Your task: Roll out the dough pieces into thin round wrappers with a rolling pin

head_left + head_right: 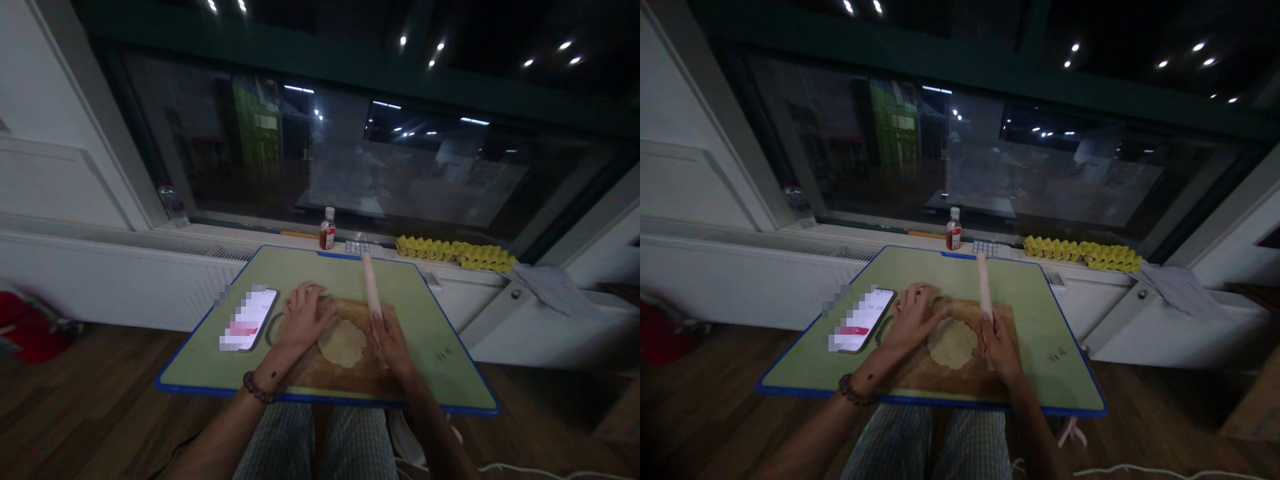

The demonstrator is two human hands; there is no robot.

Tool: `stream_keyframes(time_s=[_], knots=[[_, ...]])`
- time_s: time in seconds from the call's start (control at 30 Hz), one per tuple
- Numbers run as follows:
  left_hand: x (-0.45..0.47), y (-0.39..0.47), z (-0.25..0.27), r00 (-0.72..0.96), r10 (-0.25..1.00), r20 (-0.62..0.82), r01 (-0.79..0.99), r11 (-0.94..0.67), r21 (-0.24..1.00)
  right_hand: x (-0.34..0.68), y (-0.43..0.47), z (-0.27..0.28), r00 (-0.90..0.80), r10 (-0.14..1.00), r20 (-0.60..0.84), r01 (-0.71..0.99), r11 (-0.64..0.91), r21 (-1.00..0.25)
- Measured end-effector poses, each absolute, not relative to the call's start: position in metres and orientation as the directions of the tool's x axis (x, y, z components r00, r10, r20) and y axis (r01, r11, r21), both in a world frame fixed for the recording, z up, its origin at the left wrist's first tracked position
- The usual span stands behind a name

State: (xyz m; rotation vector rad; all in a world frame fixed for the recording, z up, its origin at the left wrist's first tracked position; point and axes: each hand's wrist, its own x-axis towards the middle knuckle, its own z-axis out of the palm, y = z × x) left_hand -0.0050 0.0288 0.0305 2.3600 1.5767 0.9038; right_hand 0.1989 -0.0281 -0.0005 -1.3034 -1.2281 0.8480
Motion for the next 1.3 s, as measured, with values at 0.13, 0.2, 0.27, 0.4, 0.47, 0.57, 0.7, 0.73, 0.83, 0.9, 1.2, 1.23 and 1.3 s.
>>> stream_keyframes(time_s=[0.13,0.2,0.27,0.4,0.47,0.57,0.7,0.73,0.83,0.9,1.2,1.23,1.3], knots=[[-0.008,0.023,0.051,0.082,0.748,0.659,0.763,-0.472,0.441,0.215,-0.035,0.018,-0.103,0.966,0.238,0.496,0.257,-0.830],[-0.010,0.019,0.053,0.134,0.714,0.688,0.735,-0.537,0.414,0.221,-0.038,0.022,-0.149,0.971,0.186,0.683,0.237,-0.691],[-0.011,0.013,0.048,0.316,0.697,0.644,0.669,-0.645,0.370,0.225,-0.040,0.019,-0.065,0.991,0.120,0.815,0.122,-0.566],[-0.010,0.002,0.036,0.756,0.521,0.396,0.411,-0.849,0.331,0.233,-0.043,0.004,0.109,0.982,0.156,0.927,-0.044,-0.371],[-0.010,0.001,0.031,0.819,0.476,0.322,0.358,-0.860,0.363,0.237,-0.045,-0.002,0.133,0.970,0.203,0.950,-0.067,-0.303],[-0.010,0.007,0.023,0.841,0.467,0.272,0.332,-0.844,0.422,0.240,-0.047,-0.008,0.146,0.958,0.247,0.960,-0.077,-0.270],[-0.009,0.024,0.014,0.863,0.457,0.216,0.309,-0.816,0.489,0.241,-0.049,-0.010,0.175,0.946,0.273,0.952,-0.091,-0.292],[-0.009,0.028,0.012,0.860,0.467,0.205,0.318,-0.806,0.500,0.241,-0.049,-0.011,0.177,0.944,0.278,0.950,-0.090,-0.298],[-0.007,0.040,0.012,0.853,0.483,0.195,0.344,-0.804,0.486,0.240,-0.048,-0.013,0.165,0.947,0.277,0.951,-0.077,-0.300],[-0.005,0.047,0.014,0.856,0.482,0.187,0.367,-0.821,0.437,0.240,-0.048,-0.014,0.162,0.949,0.272,0.953,-0.079,-0.292],[-0.003,0.040,0.041,0.885,0.424,0.192,0.358,-0.884,0.299,0.243,-0.039,0.002,0.027,0.982,0.186,0.981,0.010,-0.191],[-0.002,0.039,0.046,0.871,0.427,0.242,0.360,-0.891,0.276,0.241,-0.036,0.006,-0.011,0.983,0.181,0.982,0.045,-0.184],[-0.001,0.040,0.054,0.804,0.472,0.362,0.418,-0.881,0.222,0.232,-0.029,0.014,-0.113,0.972,0.204,0.972,0.151,-0.179]])
